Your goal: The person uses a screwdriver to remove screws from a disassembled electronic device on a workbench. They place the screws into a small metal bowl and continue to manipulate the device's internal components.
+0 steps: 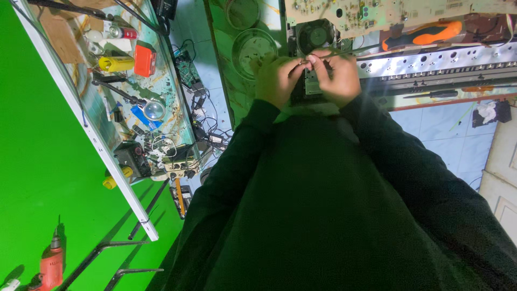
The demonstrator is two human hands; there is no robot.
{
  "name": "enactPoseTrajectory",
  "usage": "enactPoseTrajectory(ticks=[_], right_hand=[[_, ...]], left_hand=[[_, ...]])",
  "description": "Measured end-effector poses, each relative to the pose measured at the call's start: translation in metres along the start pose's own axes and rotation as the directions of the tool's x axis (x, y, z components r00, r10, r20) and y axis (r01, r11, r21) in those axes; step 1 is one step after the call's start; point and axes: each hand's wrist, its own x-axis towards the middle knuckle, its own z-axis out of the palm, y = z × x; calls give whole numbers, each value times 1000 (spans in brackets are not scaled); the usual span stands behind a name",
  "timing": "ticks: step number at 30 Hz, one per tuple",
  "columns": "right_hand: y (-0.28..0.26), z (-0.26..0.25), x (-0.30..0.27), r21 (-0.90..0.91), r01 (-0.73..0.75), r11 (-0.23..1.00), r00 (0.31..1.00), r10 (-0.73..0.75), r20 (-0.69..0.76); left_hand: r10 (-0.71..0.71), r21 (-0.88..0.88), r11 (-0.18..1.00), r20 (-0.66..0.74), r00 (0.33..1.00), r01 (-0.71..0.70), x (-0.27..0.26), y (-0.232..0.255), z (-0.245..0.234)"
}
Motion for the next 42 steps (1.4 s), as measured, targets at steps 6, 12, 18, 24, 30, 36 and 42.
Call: enactPoseTrajectory(ticks=[6,12,18,24,30,36,42], right_hand=[[-6,-7,3,-19,36,999,998,-37,-41],[-5,-4,-10,299,-154,942,987,135,86],[-12,12,-24,144,-170,975,978,149,143],[-17,21,-36,-19,-96,995,983,98,157],[-8,19,-41,-81,87,993,976,-69,205],[-53,-10,-57,84,-41,996,942,67,-330],[-118,-45,-39,87,180,980,974,-166,-153]], left_hand=[[-239,-164,949,181,954,268,-7,-5,7],[-283,-834,503,91,955,228,-14,-20,18],[61,-938,183,310,949,294,1,21,-18],[150,-858,445,355,923,257,12,33,-20],[95,-758,625,311,946,186,13,47,-34],[71,-776,613,244,967,150,4,55,-42],[72,-848,519,172,982,110,-4,76,-44]])
